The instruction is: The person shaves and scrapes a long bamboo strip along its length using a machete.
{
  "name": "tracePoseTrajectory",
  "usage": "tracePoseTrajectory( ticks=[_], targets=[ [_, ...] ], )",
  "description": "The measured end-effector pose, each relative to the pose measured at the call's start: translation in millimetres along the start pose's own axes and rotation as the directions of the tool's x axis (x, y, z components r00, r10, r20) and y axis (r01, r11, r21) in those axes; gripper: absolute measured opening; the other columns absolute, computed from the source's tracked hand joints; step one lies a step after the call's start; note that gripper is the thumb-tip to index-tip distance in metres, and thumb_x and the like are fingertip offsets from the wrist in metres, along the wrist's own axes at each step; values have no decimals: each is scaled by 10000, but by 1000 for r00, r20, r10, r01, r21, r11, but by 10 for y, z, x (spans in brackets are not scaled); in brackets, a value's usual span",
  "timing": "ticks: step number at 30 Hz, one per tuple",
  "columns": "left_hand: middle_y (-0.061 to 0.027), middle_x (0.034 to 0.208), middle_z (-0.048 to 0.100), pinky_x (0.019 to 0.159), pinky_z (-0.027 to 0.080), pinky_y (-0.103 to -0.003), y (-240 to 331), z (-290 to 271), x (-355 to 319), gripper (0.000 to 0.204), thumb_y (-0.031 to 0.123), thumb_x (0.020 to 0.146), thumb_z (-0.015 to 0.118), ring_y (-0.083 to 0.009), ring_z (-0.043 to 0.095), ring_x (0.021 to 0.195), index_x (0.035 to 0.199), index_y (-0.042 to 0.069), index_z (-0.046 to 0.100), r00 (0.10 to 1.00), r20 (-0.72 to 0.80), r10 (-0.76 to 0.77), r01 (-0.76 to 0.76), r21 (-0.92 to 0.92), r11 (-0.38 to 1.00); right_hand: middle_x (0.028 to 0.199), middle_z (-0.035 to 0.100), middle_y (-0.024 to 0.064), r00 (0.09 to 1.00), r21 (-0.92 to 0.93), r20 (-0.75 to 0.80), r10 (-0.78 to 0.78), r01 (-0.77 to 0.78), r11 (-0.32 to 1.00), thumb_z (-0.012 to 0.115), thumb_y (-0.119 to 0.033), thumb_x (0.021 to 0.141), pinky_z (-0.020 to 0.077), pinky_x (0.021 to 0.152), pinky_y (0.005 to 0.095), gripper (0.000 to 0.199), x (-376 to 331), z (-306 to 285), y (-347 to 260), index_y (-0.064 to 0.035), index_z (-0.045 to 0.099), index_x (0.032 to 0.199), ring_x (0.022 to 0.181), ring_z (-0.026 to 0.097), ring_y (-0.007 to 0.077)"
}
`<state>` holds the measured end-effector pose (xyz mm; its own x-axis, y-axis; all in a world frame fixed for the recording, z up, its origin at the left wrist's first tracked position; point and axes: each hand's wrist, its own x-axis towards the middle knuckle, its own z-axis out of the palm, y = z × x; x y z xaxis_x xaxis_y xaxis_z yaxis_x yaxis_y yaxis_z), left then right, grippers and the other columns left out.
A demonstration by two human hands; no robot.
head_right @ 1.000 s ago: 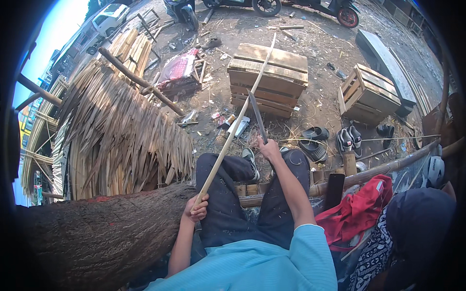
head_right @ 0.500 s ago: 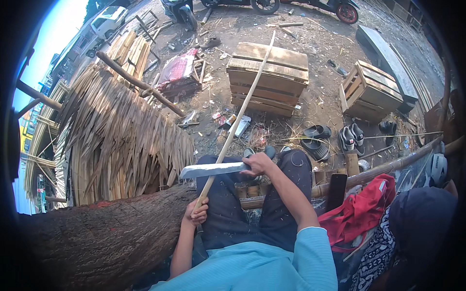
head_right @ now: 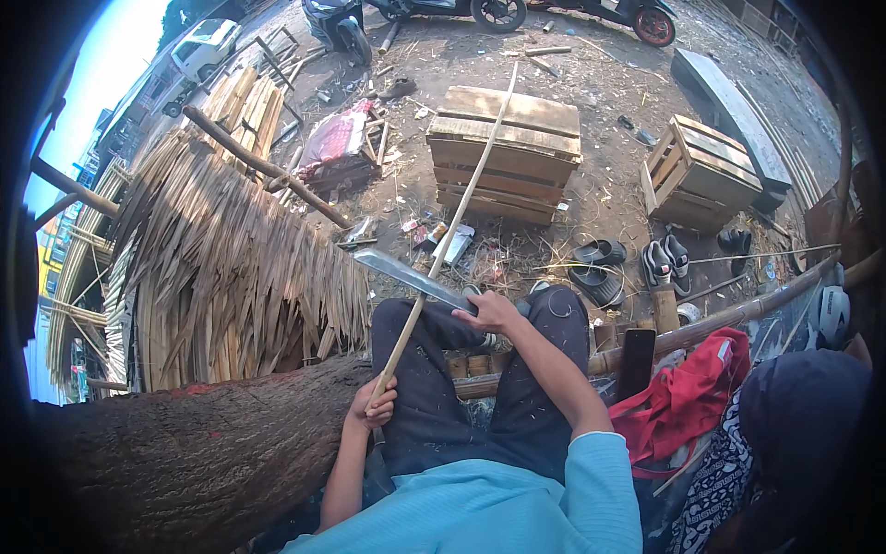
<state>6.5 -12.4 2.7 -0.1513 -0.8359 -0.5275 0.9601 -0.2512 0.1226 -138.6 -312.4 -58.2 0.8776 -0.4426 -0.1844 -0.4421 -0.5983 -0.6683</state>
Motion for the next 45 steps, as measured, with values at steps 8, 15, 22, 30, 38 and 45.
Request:
tracePoseTrajectory(
  ticks=[8,15,22,30,38,45],
  targets=[
    [-5,474,339,256,249,-201,-4,-64,10,335,342,987,267,-86,321,286,913,35,381,1000,19,9,-7,-81,997,681,599,171,889,-217,98,-448,458,862,550,-563,771,470,592,457,511,76,197,177,-100,541,986,680,600,376],
    [-1,475,331,260,240,-197,-60,370,121,349,381,977,308,-87,311,284,873,65,414,949,-302,91,51,431,901,836,621,265,840,407,-203,503,-394,824,443,-580,845,457,758,438,610,174,-128,291,-12,645,939,857,600,402],
    [-3,468,325,260,248,-202,-11,98,51,350,373,979,301,-92,314,280,895,53,415,998,-61,22,-15,118,993,747,616,230,997,131,-64,42,-34,991,490,-596,803,474,704,449,579,48,12,165,-48,634,922,763,603,403],
    [-5,472,338,261,261,-195,-1,-20,11,345,353,989,257,-86,343,292,910,47,396,999,54,-1,4,-51,999,649,594,161,870,-218,82,-485,491,844,564,-570,754,464,569,460,501,38,162,129,-83,578,868,627,591,374],
    [-17,473,343,255,251,-200,-19,-37,-82,329,336,989,249,-94,352,288,890,49,375,998,57,0,0,-5,1000,705,615,240,697,583,-130,705,-521,623,387,-585,868,499,668,456,686,357,-148,384,44,587,678,740,639,373],
    [-23,484,363,260,256,-202,-29,-68,-13,311,311,993,235,-99,377,295,898,46,368,990,142,6,14,-145,989,521,509,76,806,766,173,566,-471,438,374,-595,881,409,415,313,643,285,85,314,-24,513,619,415,508,168]
  ],
)
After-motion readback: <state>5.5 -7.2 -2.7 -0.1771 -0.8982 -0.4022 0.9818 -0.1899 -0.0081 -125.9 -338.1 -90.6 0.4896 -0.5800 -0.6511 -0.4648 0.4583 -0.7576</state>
